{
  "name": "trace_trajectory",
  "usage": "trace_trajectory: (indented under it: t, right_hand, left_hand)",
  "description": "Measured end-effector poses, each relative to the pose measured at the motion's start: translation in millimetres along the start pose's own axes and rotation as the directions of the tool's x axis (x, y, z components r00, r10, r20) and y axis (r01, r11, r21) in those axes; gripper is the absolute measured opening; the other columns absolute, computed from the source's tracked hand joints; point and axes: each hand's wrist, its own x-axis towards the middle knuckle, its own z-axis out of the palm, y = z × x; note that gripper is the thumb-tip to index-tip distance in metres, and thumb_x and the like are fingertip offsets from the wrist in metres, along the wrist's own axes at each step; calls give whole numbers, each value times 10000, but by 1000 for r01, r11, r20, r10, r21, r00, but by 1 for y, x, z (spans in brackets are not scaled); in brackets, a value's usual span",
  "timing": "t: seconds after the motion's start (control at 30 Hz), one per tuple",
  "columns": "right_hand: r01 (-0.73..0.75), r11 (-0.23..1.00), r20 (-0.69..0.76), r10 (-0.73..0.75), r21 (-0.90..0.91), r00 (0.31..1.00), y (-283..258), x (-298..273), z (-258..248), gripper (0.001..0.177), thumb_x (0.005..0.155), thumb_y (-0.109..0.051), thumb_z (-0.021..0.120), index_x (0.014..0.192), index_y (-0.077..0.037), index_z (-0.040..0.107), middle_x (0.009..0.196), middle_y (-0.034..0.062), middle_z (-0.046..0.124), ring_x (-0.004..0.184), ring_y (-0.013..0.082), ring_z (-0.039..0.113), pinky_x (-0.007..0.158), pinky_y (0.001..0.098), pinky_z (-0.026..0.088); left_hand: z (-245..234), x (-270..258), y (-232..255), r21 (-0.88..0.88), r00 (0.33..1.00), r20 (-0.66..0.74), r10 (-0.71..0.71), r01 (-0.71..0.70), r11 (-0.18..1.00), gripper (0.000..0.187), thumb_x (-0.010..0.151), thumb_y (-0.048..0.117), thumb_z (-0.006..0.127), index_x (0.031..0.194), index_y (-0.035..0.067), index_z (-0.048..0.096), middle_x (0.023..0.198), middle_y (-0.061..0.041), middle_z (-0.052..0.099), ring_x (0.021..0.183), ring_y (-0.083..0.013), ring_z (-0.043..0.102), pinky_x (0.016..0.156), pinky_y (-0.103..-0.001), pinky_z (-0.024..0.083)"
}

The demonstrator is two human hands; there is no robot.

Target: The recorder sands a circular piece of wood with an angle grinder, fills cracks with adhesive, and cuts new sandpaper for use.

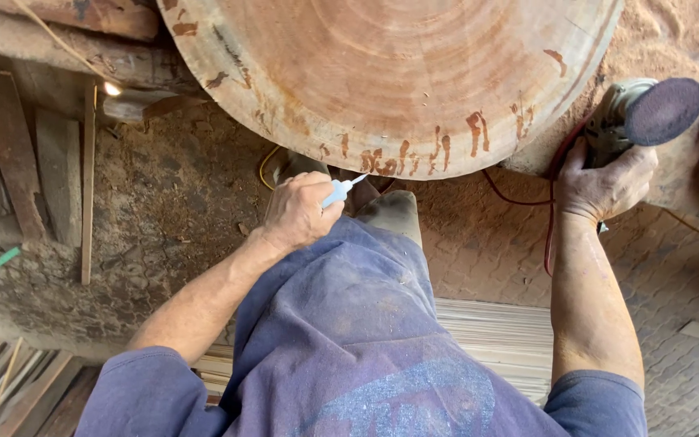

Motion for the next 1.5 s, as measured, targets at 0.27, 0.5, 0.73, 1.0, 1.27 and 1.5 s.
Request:
trace_trajectory:
  t: [0.27,0.5,0.73,1.0,1.27,1.5]
  right_hand:
    - [4,999,53,-2,-49,999,9,-3,10,694,880,-301,975,1298,-17,499,1154,181,597,967,386,650,842,483,512]
    - [5,998,66,-1,-59,998,10,-4,11,726,866,-287,958,1353,-50,476,1185,164,602,998,372,663,853,470,535]
    - [-12,998,84,17,-55,996,11,-4,12,740,866,-280,981,1348,-38,474,1206,179,597,1012,392,652,864,484,525]
    - [23,997,58,-19,-76,998,11,-4,10,736,885,-302,994,1349,-43,484,1183,176,602,981,388,660,832,475,528]
    - [36,999,40,-35,-34,999,6,-2,6,693,869,-251,990,1315,-20,514,1162,187,612,971,395,663,830,478,541]
    - [20,999,41,-18,-47,999,8,-3,9,692,847,-265,982,1294,-25,511,1164,176,625,974,377,658,844,459,524]
  left_hand:
    - [2,-7,-9,-17,994,-108,-22,20,1000,275,907,71,657,669,105,524,659,-3,483,548,-132,369,460,-299,310]
    - [5,-8,-24,14,993,-113,-19,21,1000,315,936,69,649,664,134,503,662,18,460,548,-125,342,470,-285,291]
    - [1,-8,-17,-13,993,-115,-22,21,1000,303,898,73,664,654,125,493,654,5,483,543,-130,365,460,-296,296]
    - [-25,6,-7,26,966,-235,-105,114,993,127,882,71,690,774,26,642,796,-68,639,571,-159,481,462,-305,385]
    - [-22,-17,-24,4,986,-130,-103,104,995,230,928,74,665,710,71,592,679,-11,522,522,-123,372,419,-287,303]
    - [-33,11,-14,-11,958,-276,-78,78,997,217,865,40,692,685,43,569,748,-75,630,553,-149,440,470,-298,370]
